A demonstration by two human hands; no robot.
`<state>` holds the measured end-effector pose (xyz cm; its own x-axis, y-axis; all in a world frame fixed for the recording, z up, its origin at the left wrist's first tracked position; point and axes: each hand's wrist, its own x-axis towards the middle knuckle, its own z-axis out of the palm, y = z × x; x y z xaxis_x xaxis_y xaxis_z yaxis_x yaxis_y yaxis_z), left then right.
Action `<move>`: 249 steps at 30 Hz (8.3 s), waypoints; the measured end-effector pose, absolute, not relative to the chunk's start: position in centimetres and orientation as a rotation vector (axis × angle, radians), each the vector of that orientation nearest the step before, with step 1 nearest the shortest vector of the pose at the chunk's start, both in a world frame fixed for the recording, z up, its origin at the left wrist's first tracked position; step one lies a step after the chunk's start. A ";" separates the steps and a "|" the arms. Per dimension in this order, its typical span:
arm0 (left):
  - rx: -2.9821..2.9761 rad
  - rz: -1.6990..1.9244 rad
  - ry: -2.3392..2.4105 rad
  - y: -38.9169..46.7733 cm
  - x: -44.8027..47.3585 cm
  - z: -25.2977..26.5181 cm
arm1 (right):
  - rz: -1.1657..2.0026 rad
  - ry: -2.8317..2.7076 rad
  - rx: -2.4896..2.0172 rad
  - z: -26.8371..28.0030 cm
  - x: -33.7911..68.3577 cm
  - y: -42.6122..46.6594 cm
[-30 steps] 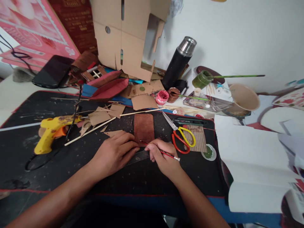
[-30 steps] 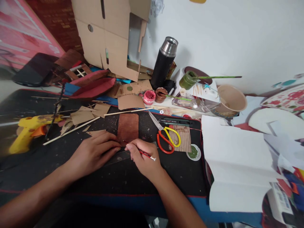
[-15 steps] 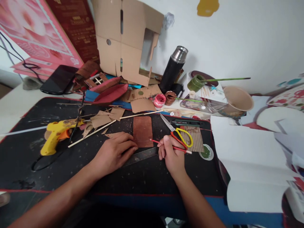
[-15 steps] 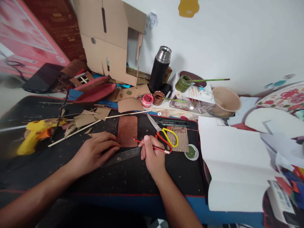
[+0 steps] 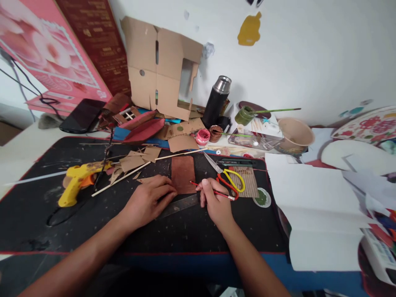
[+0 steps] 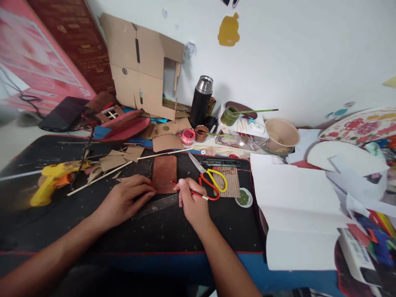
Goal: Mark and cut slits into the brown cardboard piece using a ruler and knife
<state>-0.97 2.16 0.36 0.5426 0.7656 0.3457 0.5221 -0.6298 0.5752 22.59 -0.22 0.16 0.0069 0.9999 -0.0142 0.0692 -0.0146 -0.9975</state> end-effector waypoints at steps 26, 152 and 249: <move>2.335 0.917 1.070 1.9 -1.1 0.4 | 1.147 -1.159 -1.244 -0.3 22.4 -0.4; 2.785 0.475 0.838 3.5 0.8 0.5 | 1.686 -0.681 -1.084 1.0 24.8 -1.3; 2.654 0.618 1.217 3.8 -1.4 -0.7 | 1.568 -0.694 -1.162 0.7 20.4 0.3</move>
<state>-1.35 3.82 -0.69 0.5844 0.7532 0.3019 0.6884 -0.6571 0.3071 20.37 0.29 0.70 -0.0144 0.9422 -0.3348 -0.3859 -0.3141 -0.8674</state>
